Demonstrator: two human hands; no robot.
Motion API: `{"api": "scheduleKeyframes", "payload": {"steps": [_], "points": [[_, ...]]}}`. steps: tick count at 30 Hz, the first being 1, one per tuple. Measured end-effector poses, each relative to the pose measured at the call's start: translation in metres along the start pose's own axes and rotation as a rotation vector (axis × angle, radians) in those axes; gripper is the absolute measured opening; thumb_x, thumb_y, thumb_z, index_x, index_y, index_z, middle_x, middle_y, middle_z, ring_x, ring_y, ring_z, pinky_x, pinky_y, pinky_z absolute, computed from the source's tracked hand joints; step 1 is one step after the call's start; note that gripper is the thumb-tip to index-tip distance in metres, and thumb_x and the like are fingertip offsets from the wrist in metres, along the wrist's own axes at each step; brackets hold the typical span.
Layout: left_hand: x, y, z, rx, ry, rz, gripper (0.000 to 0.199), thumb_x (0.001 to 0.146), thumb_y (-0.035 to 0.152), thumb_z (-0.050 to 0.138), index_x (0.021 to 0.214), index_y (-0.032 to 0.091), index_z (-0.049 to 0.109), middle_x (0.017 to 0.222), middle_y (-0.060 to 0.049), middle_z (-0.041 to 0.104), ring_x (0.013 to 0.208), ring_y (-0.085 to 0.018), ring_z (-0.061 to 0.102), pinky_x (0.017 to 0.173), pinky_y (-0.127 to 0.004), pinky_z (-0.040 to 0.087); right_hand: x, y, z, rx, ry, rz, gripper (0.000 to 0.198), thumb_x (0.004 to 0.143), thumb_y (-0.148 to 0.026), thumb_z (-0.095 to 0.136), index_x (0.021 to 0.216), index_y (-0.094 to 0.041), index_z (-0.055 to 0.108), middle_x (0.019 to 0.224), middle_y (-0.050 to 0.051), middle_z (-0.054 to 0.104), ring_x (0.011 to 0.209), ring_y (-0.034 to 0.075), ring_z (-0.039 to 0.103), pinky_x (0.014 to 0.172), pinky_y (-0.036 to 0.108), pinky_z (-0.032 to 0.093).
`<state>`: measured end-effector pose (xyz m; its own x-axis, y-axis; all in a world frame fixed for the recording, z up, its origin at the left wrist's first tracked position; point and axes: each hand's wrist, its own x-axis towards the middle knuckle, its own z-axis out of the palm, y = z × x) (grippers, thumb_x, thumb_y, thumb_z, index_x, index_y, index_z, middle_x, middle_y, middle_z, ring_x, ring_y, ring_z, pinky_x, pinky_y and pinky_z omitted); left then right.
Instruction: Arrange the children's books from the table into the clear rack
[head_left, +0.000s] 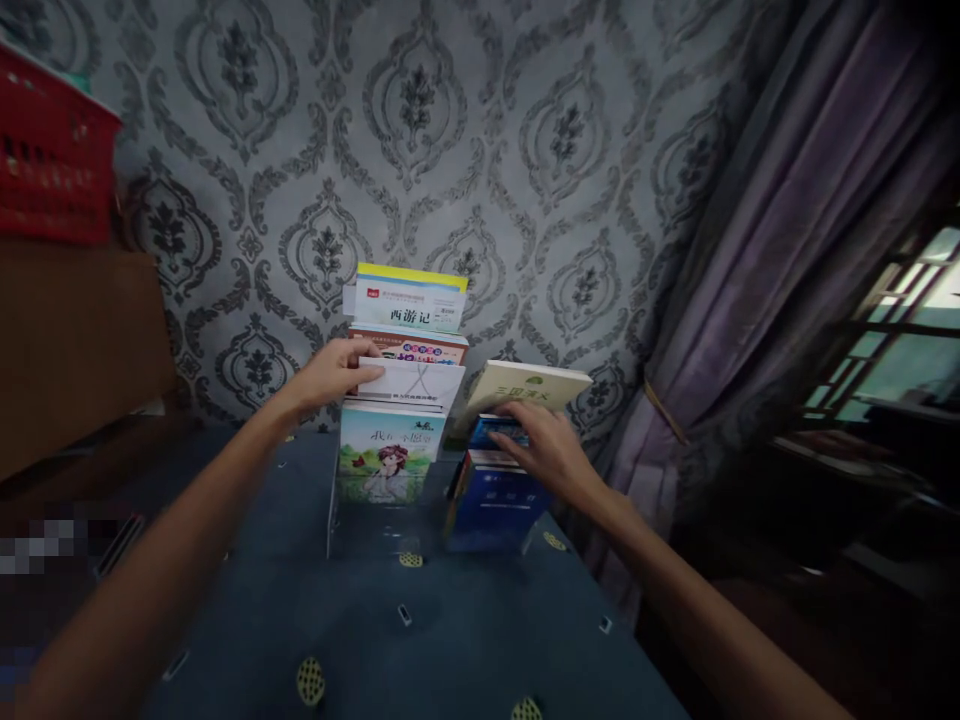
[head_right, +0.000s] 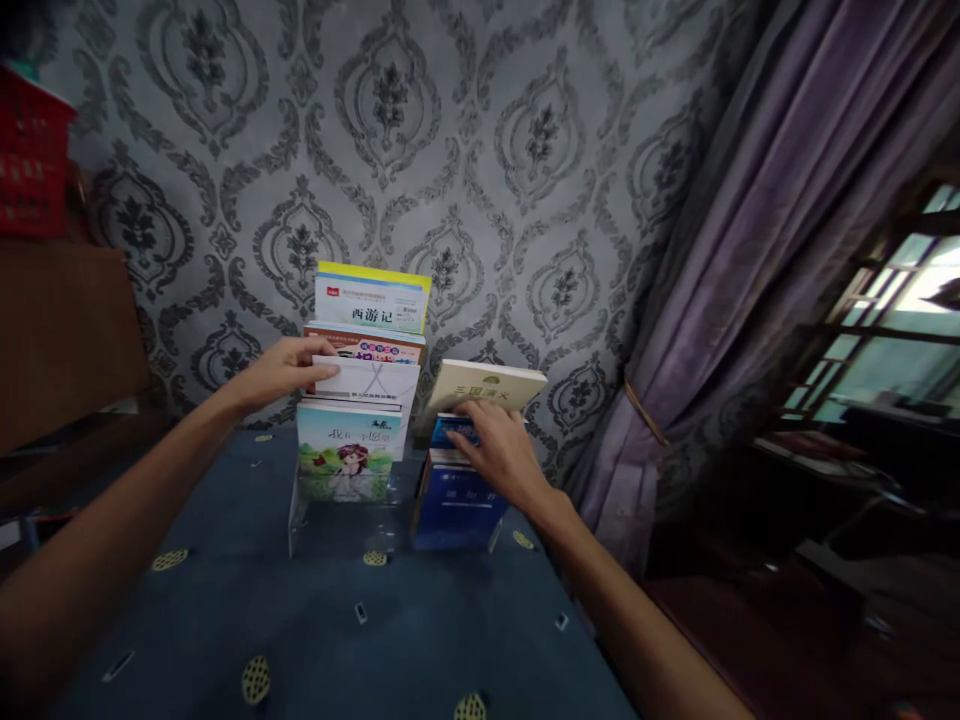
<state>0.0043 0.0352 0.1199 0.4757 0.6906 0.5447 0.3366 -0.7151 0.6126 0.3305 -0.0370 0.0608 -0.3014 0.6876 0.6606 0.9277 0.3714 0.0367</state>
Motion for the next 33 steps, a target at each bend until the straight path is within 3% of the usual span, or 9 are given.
{"api": "scheduleKeyframes", "payload": {"steps": [4, 8, 11, 19, 24, 29, 33], "points": [[0.011, 0.008, -0.002, 0.171, -0.137, 0.056, 0.024, 0.074, 0.038, 0.061, 0.077, 0.016, 0.068, 0.077, -0.002, 0.069, 0.071, -0.017, 0.06, 0.063, -0.025, 0.043, -0.012, 0.015, 0.002, 0.067, -0.102, -0.026, 0.017, 0.092, -0.038, 0.054, 0.095, -0.022, 0.062, 0.093, 0.006, 0.073, 0.087, 0.025, 0.068, 0.078, 0.038, 0.048], [0.021, 0.019, 0.008, 0.17, -0.154, 0.126, 0.025, 0.08, 0.032, 0.058, 0.092, 0.017, 0.074, 0.098, -0.004, 0.074, 0.088, -0.02, 0.064, 0.078, -0.029, 0.049, -0.019, 0.023, -0.001, 0.141, -0.103, -0.075, 0.018, 0.093, -0.036, 0.052, 0.097, -0.023, 0.063, 0.096, 0.006, 0.073, 0.091, 0.025, 0.068, 0.083, 0.038, 0.048], [0.026, 0.027, 0.021, 0.12, -0.127, 0.162, 0.025, 0.083, 0.031, 0.056, 0.095, 0.018, 0.074, 0.099, -0.003, 0.075, 0.094, -0.019, 0.065, 0.085, -0.031, 0.049, -0.018, 0.024, -0.004, 0.185, -0.147, -0.081, 0.019, 0.094, -0.037, 0.052, 0.097, -0.023, 0.065, 0.095, 0.007, 0.073, 0.091, 0.024, 0.068, 0.077, 0.035, 0.05], [0.037, 0.044, 0.058, 0.106, -0.013, 0.259, 0.018, 0.086, 0.022, 0.057, 0.093, 0.018, 0.074, 0.1, -0.005, 0.074, 0.098, -0.02, 0.064, 0.088, -0.032, 0.047, -0.019, 0.023, -0.01, 0.202, -0.171, -0.058, 0.026, 0.093, -0.041, 0.053, 0.104, -0.023, 0.067, 0.101, 0.008, 0.073, 0.094, 0.025, 0.07, 0.08, 0.035, 0.052], [0.045, 0.053, 0.084, 0.177, -0.005, 0.296, 0.016, 0.087, 0.018, 0.057, 0.088, 0.013, 0.073, 0.081, -0.003, 0.069, 0.08, -0.018, 0.062, 0.077, -0.029, 0.045, -0.02, 0.024, -0.011, 0.222, -0.183, -0.039, 0.03, 0.093, -0.042, 0.051, 0.109, -0.022, 0.068, 0.107, 0.01, 0.073, 0.097, 0.026, 0.07, 0.08, 0.035, 0.054], [0.052, 0.062, 0.116, 0.222, 0.0, 0.269, 0.019, 0.089, 0.018, 0.056, 0.097, 0.015, 0.073, 0.085, -0.004, 0.071, 0.083, -0.019, 0.063, 0.08, -0.03, 0.046, -0.018, 0.025, -0.015, 0.21, -0.202, -0.037, 0.034, 0.094, -0.043, 0.048, 0.111, -0.021, 0.068, 0.107, 0.009, 0.074, 0.092, 0.026, 0.07, 0.078, 0.035, 0.054], [0.058, 0.063, 0.139, 0.216, 0.008, 0.263, 0.021, 0.092, 0.019, 0.054, 0.098, 0.018, 0.073, 0.091, -0.005, 0.073, 0.09, -0.019, 0.064, 0.085, -0.03, 0.047, -0.015, 0.025, -0.027, 0.193, -0.205, 0.016, 0.039, 0.096, -0.047, 0.041, 0.099, -0.021, 0.069, 0.101, 0.009, 0.074, 0.088, 0.025, 0.07, 0.076, 0.034, 0.052]]}}
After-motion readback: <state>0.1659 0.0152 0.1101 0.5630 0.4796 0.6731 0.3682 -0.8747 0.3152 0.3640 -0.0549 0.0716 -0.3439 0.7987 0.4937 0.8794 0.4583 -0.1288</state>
